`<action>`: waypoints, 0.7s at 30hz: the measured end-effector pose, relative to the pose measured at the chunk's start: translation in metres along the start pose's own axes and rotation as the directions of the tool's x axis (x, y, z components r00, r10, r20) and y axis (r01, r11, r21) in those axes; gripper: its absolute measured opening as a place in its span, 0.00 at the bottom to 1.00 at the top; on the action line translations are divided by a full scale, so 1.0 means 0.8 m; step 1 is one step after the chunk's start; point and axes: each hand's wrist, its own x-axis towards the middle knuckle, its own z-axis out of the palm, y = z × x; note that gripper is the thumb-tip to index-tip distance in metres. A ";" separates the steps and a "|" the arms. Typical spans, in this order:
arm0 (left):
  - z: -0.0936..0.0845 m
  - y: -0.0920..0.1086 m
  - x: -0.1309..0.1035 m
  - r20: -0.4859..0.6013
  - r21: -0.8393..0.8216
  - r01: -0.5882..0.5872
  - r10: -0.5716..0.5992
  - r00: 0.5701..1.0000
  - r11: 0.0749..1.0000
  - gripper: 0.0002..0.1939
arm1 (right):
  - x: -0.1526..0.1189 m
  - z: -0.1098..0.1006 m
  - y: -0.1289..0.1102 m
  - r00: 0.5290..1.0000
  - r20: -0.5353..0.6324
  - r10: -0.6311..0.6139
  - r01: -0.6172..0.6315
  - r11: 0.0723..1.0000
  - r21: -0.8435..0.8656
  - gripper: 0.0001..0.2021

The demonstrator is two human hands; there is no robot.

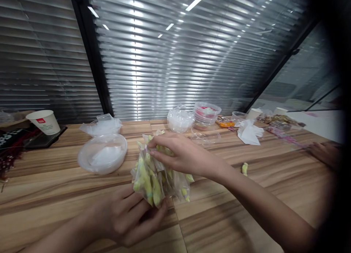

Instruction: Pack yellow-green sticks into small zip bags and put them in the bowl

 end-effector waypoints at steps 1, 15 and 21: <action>0.000 0.000 -0.001 0.006 -0.007 0.000 0.000 1.000 1.000 0.21 | 0.000 0.000 0.000 1.000 0.006 0.003 -0.003 1.000 0.000 0.13; 0.000 -0.002 -0.001 -0.002 -0.111 0.021 -0.021 1.000 0.994 0.18 | 0.001 0.001 0.001 0.999 -0.031 -0.033 0.031 0.998 -0.058 0.14; 0.001 -0.001 -0.005 0.015 -0.122 0.040 -0.038 0.999 0.992 0.19 | -0.015 0.004 -0.002 0.932 -0.343 -0.117 0.077 0.989 -0.128 0.15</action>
